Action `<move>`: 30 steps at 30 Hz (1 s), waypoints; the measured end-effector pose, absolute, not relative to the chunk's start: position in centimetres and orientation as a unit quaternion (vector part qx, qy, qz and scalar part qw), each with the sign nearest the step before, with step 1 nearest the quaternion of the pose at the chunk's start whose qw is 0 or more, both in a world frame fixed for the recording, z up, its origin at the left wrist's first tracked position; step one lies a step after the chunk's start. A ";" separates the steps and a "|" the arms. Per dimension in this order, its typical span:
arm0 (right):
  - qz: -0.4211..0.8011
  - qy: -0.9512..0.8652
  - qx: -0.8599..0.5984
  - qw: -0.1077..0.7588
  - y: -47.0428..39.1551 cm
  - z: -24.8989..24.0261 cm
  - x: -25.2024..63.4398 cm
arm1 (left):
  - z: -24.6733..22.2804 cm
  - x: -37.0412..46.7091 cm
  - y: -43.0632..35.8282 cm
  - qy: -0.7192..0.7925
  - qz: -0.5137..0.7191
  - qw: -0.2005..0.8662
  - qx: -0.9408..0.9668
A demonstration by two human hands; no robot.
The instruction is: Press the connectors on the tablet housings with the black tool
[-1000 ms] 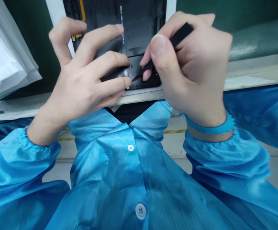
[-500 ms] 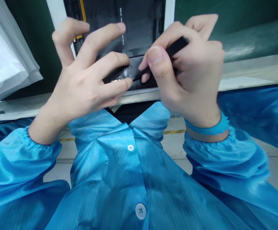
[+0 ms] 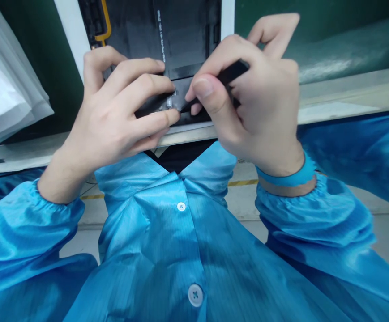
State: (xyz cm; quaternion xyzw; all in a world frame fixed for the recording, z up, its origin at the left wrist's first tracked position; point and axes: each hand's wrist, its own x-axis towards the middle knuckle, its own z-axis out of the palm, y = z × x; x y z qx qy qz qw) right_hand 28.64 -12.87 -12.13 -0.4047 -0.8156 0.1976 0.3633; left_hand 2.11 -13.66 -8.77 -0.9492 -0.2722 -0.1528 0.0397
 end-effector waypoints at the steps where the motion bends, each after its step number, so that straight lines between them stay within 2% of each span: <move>1: 0.210 -0.816 -0.401 0.358 -12.8 -12.1 28.6 | -8.9 2.0 -13.7 -0.264 -0.155 0.044 -0.951; 8: 0.203 -0.733 -0.479 0.439 -14.1 -11.1 27.6 | -8.6 1.3 -14.0 -0.303 -0.141 -0.007 -0.942; 12: 0.202 -0.775 -0.454 0.391 -14.1 -11.1 27.8 | -8.9 0.3 -13.3 -0.249 -0.112 0.021 -0.962; 19: 0.224 -0.768 -0.444 0.405 -13.6 -11.6 28.0 | -9.6 0.1 -13.1 -0.256 -0.160 -0.007 -0.953; 25: 0.210 -0.771 -0.451 0.396 -13.6 -11.5 27.9 | -9.3 0.0 -13.0 -0.251 -0.115 -0.012 -0.961; 30: 0.200 -0.775 -0.432 0.415 -13.7 -11.5 28.0 | -9.2 -0.1 -13.0 -0.237 -0.110 0.024 -0.965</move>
